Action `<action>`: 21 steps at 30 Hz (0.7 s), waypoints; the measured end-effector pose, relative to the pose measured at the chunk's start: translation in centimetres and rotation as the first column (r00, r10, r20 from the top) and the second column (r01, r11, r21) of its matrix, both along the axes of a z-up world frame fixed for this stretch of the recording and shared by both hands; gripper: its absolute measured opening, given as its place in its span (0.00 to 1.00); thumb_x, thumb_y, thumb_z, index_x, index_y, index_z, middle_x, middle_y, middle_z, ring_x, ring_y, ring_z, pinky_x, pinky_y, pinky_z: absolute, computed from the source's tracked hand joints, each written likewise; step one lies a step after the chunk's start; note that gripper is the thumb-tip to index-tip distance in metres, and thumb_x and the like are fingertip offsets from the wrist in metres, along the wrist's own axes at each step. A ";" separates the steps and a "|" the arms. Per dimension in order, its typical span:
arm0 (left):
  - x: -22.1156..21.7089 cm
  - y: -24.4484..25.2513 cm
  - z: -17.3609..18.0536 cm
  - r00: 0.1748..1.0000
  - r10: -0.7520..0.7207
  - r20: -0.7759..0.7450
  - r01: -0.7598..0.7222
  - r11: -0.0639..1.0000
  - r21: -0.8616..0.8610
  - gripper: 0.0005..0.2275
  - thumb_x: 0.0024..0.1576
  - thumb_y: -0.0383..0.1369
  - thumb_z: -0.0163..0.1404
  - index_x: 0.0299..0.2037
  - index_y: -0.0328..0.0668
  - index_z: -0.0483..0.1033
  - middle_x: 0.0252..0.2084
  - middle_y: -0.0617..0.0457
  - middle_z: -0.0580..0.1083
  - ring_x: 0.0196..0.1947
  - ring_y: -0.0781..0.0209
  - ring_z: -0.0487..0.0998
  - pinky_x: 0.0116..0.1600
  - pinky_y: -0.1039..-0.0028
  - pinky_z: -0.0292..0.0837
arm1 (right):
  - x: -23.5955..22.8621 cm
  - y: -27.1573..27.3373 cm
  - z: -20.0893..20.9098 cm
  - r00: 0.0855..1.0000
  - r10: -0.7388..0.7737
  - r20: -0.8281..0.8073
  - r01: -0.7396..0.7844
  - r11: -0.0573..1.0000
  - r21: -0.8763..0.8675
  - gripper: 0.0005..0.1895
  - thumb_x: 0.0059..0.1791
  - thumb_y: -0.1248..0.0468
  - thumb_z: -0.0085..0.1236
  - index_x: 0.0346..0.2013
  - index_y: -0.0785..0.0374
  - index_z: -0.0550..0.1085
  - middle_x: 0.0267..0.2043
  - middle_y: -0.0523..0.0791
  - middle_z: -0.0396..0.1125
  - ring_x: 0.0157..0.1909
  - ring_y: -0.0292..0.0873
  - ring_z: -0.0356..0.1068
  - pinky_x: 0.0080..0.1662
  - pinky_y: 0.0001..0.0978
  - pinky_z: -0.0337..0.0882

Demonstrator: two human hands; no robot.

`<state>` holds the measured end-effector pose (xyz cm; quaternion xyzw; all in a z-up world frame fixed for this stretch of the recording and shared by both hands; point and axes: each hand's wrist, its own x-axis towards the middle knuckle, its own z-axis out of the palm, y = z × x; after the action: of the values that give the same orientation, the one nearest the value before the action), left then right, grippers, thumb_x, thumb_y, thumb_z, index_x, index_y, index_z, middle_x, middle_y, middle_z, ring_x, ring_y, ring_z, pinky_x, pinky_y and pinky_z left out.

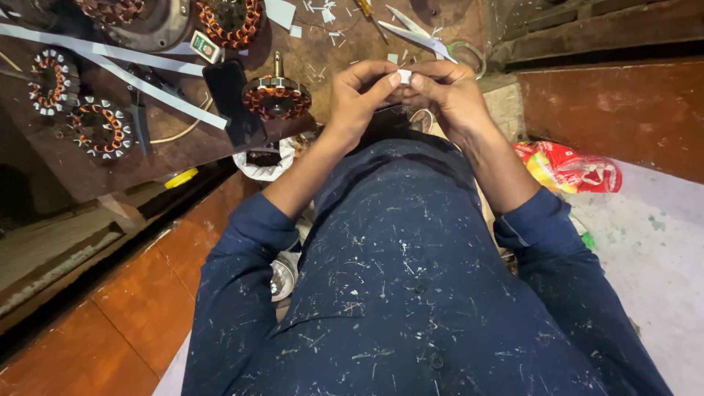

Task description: The person assembles a cylindrical electrical component by inserting white insulating pieces into slots around a copper-wound rotor. They use a screwdriver to press the pieces into place and scissors to trim excess material. The person works on one component at a time on a cluttered workbench.

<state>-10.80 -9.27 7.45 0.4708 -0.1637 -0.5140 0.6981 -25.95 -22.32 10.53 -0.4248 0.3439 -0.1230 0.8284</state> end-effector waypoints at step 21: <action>-2.4 3.8 -1.4 0.764 0.169 0.623 -0.344 0.923 0.172 0.03 0.58 0.25 0.58 0.39 0.35 0.83 0.36 0.50 0.82 0.36 0.65 0.83 0.43 0.76 0.78 | 1.8 6.6 -0.5 0.980 -0.003 -0.201 -0.153 0.635 -0.757 0.14 0.52 0.75 0.57 0.52 0.69 0.79 0.43 0.49 0.75 0.44 0.38 0.76 0.45 0.28 0.74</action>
<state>-13.22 -5.48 6.01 0.7188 -0.2350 -0.2558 0.6022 -24.18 -15.69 9.99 -0.7600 0.3154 -0.1835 0.5379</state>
